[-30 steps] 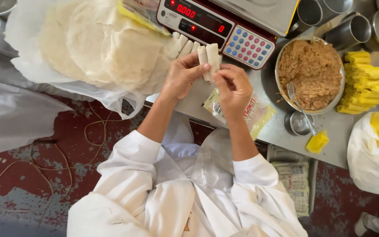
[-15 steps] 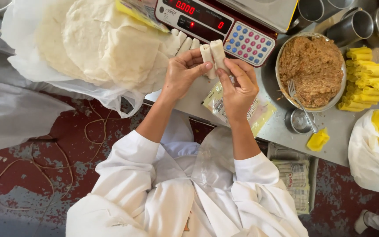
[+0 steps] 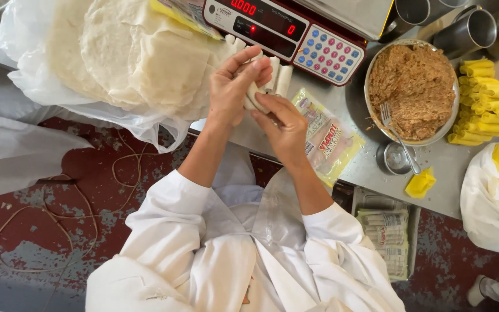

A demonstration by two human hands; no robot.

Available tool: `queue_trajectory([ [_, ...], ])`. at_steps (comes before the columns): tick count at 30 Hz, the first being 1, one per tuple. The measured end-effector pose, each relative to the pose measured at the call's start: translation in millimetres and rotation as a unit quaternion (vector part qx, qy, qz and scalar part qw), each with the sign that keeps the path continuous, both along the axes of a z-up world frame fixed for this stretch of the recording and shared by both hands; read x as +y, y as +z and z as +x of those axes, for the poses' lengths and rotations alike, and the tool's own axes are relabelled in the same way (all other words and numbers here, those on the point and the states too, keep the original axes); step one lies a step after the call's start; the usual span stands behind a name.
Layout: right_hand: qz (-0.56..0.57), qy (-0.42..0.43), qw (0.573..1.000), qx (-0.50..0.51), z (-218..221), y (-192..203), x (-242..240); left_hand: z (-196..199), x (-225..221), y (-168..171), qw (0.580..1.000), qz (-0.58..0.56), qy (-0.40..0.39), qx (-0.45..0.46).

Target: The person packages food rolls into plastic bags, weighs the filled bags on a digital scale, and places them into a metal tray on a stainless steel work surface.

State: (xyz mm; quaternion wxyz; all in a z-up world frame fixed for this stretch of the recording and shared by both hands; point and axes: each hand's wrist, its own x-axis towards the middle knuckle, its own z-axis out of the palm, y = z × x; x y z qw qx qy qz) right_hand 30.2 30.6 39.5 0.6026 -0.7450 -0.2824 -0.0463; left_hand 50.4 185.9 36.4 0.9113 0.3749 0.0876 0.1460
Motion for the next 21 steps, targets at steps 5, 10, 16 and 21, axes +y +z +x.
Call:
queue_trajectory([
  [5, -0.158, -0.046, 0.977, -0.136, 43.4, -27.0, -19.3, -2.6, 11.5, -17.9, 0.993, -0.060, 0.065, 0.084],
  [10, -0.158, -0.119, 0.958, -0.209, 86.4, -56.6, -35.1, -7.1, -0.3, -28.0, 0.994, -0.072, 0.013, 0.076],
  [16, 0.141, -0.050, 0.974, 0.171, 42.4, -7.8, -46.3, -8.7, -16.8, -34.3, 0.991, -0.080, -0.066, 0.080],
  [21, -0.006, -0.063, 0.998, -0.018, 9.7, 5.9, -28.0, -1.3, -25.4, -36.1, 0.999, -0.015, -0.034, 0.027],
])
